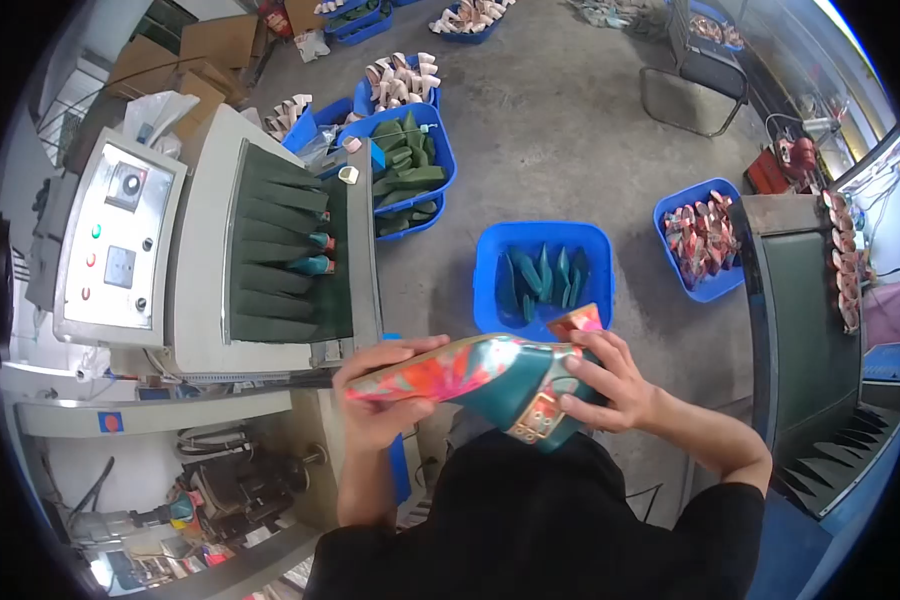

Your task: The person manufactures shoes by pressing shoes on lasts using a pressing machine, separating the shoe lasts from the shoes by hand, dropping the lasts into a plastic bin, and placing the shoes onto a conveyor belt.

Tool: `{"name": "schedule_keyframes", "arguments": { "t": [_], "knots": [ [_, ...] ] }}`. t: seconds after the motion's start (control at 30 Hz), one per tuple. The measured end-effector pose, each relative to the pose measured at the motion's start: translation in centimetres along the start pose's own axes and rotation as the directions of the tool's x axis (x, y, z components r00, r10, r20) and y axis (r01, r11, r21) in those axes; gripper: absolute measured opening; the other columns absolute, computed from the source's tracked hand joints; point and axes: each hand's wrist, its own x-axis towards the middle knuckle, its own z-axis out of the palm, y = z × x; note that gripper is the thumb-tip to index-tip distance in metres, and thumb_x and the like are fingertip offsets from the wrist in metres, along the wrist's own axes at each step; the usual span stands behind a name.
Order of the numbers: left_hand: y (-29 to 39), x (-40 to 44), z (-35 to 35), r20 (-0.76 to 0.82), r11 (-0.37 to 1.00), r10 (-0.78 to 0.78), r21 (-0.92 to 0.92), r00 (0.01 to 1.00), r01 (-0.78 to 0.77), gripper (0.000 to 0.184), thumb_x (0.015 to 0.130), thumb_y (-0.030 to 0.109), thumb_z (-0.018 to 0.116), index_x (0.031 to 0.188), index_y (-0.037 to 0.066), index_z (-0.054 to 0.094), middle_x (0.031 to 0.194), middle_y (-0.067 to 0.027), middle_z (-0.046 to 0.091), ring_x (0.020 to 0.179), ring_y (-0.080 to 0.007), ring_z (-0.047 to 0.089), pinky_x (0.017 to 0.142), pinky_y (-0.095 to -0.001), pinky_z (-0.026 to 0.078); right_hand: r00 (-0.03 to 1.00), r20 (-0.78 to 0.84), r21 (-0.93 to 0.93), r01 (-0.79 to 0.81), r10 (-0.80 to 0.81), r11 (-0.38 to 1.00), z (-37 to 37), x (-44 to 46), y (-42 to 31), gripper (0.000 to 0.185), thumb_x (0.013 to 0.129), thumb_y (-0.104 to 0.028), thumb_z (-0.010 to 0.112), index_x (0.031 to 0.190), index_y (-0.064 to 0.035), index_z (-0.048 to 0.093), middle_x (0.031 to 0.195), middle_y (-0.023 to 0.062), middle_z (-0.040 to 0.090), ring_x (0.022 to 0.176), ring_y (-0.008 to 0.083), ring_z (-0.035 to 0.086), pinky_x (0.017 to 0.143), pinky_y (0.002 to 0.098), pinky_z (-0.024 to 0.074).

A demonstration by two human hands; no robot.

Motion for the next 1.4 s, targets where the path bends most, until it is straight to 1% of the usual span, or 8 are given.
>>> {"name": "schedule_keyframes", "arguments": {
  "t": [0.3,0.37,0.57,0.67,0.9,1.07,1.2,1.4],
  "knots": [
    [-13.5,5.8,2.8,0.237,0.861,-0.195,-0.424,0.952,0.282,0.07,0.079,0.03,0.084,0.134,0.0,0.052,0.133,-0.0252,0.056,0.121,-0.0348,0.058,0.103,-0.0482,0.048,0.79,-0.116,0.308,-0.548,0.602,0.778,0.9,-2.7,-1.5,0.072,0.081,-0.011,0.073,0.145,-0.0025,0.04,0.146,0.0296,0.042,0.128,0.0506,0.049,0.102,0.0574,0.0428],
    [-17.4,6.9,5.9,0.282,0.421,-0.303,-0.817,0.91,0.393,0.078,0.087,0.043,0.073,0.145,0.004,0.039,0.146,-0.0258,0.043,0.128,-0.0414,0.052,0.106,-0.0596,0.042,0.514,0.014,0.353,-0.805,0.857,0.477,2.5,-1.1,-1.7,0.081,0.077,-0.004,0.074,0.149,-0.003,0.036,0.146,0.0257,0.045,0.13,0.0426,0.05,0.105,0.0463,0.0441],
    [-28.3,5.8,3.8,0.026,0.25,-0.893,-0.801,0.449,0.543,0.064,0.088,0.036,0.067,0.137,0.003,0.045,0.126,-0.0217,0.057,0.115,-0.0371,0.058,0.101,-0.0541,0.047,-0.297,0.334,0.353,-0.841,0.895,-0.411,6.8,-1.3,3.5,0.044,0.08,-0.022,0.079,0.115,0.0021,0.067,0.088,0.0185,0.072,0.079,0.0277,0.071,0.074,0.0377,0.0543],
    [-33.9,6.0,2.1,-0.04,0.106,-0.991,-0.812,0.125,0.574,0.042,0.082,0.036,0.068,0.102,0.0,0.058,0.089,-0.0174,0.066,0.084,-0.0345,0.067,0.08,-0.0482,0.056,-0.294,0.25,0.311,-0.878,0.922,-0.365,10.9,-4.1,5.9,0.044,0.078,-0.031,0.078,0.104,0.0039,0.071,0.079,0.0206,0.07,0.071,0.0276,0.071,0.07,0.0385,0.0538],
    [-43.7,3.6,1.6,0.192,-0.171,-0.981,-0.759,-0.034,0.628,0.046,0.08,0.041,0.068,0.103,0.003,0.058,0.089,-0.017,0.066,0.083,-0.0342,0.067,0.077,-0.0487,0.057,-0.465,0.229,0.252,-0.82,0.855,-0.513,12.4,-5.7,7.9,0.042,0.076,-0.033,0.077,0.097,0.003,0.072,0.078,0.0219,0.071,0.07,0.0279,0.071,0.07,0.0403,0.0549],
    [-45.2,6.2,2.3,0.029,0.217,-0.933,-0.753,0.36,0.621,0.05,0.095,0.049,0.061,0.121,0.007,0.06,0.112,-0.0056,0.066,0.105,-0.0256,0.064,0.09,-0.0433,0.053,-0.257,0.084,0.231,-0.935,0.963,-0.27,14.2,-7.9,9.8,0.045,0.073,-0.041,0.076,0.095,-0.0012,0.074,0.082,0.02,0.072,0.075,0.0311,0.072,0.073,0.0426,0.0557],
    [-48.8,4.4,1.5,0.202,-0.14,-0.979,-0.76,0.025,0.635,0.027,0.079,0.026,0.068,0.101,0.012,0.06,0.093,-0.0075,0.066,0.085,-0.0291,0.066,0.081,-0.0503,0.056,-0.474,0.234,0.17,-0.84,0.849,-0.516,12.1,-7.2,10.4,0.053,0.071,-0.044,0.08,0.099,0.0007,0.074,0.087,0.022,0.073,0.08,0.0316,0.073,0.075,0.0413,0.0558],
    [-44.2,7.9,5.2,0.046,0.042,-0.992,-0.758,0.117,0.65,0.021,0.083,0.029,0.068,0.092,0.013,0.058,0.085,-0.006,0.064,0.077,-0.0254,0.066,0.074,-0.0447,0.057,-0.276,0.214,0.293,-0.897,0.937,-0.331,10.6,-11.5,10.2,0.064,0.078,-0.048,0.075,0.11,0.0063,0.067,0.092,0.0256,0.071,0.087,0.0385,0.071,0.081,0.0435,0.0547]
  ]
}}
